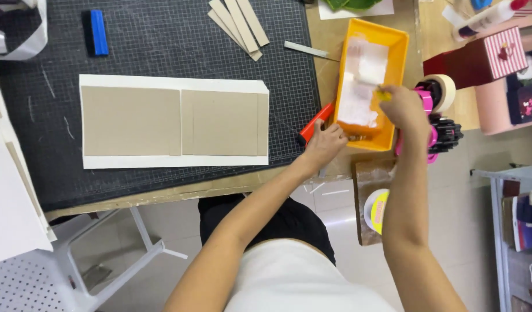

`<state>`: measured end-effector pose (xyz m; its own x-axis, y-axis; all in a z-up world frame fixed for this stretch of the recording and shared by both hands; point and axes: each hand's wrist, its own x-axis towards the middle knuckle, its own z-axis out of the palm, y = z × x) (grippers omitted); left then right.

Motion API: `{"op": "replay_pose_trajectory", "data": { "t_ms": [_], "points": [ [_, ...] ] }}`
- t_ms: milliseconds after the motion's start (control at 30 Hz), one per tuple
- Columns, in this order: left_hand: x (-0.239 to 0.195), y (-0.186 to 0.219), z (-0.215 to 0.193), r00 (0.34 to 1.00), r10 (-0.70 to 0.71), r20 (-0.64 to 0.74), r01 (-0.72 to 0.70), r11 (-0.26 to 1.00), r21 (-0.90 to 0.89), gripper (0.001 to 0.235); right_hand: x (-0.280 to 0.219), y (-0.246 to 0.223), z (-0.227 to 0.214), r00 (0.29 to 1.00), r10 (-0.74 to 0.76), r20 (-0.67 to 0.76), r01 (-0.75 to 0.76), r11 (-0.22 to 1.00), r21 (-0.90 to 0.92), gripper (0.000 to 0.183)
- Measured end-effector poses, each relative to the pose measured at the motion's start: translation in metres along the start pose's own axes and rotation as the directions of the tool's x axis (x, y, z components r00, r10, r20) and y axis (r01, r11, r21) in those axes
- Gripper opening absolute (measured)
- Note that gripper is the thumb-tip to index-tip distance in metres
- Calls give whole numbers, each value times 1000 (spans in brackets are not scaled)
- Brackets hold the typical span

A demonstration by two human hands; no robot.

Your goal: The person assembles a paper craft by placing beige rectangular pieces into a white frame, cutting a strip with scissors, and applying adhesive with a roller. They then press the pieces into place and smooth the surface.

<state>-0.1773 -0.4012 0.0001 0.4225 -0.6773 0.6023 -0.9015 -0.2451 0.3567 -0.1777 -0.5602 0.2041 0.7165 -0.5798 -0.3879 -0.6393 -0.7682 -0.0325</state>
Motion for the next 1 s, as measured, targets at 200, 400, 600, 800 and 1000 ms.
{"op": "replay_pose_trajectory", "data": {
  "t_ms": [200, 400, 600, 800, 1000],
  "points": [
    [5, -1, -6, 1000, -9, -1, 9, 1000, 11, 9, 17, 33, 25, 991, -1, 133, 18, 991, -131, 41],
    [22, 3, -49, 953, -39, 300, 1, 992, 128, 20, -38, -30, -22, 961, 127, 246, -127, 992, -16, 43],
    [16, 4, -22, 999, -8, 45, 0, 987, 162, 12, 16, 1, 26, 989, -125, -83, 128, 991, 36, 60],
    [12, 9, -11, 990, -70, 123, 56, 991, 118, 11, 6, -2, 22, 989, 22, 146, -6, 994, -109, 42],
    [36, 10, -31, 858, -162, 487, 161, 986, 44, 21, -13, 1, 20, 965, 100, 244, -82, 993, -85, 35]
  ]
}}
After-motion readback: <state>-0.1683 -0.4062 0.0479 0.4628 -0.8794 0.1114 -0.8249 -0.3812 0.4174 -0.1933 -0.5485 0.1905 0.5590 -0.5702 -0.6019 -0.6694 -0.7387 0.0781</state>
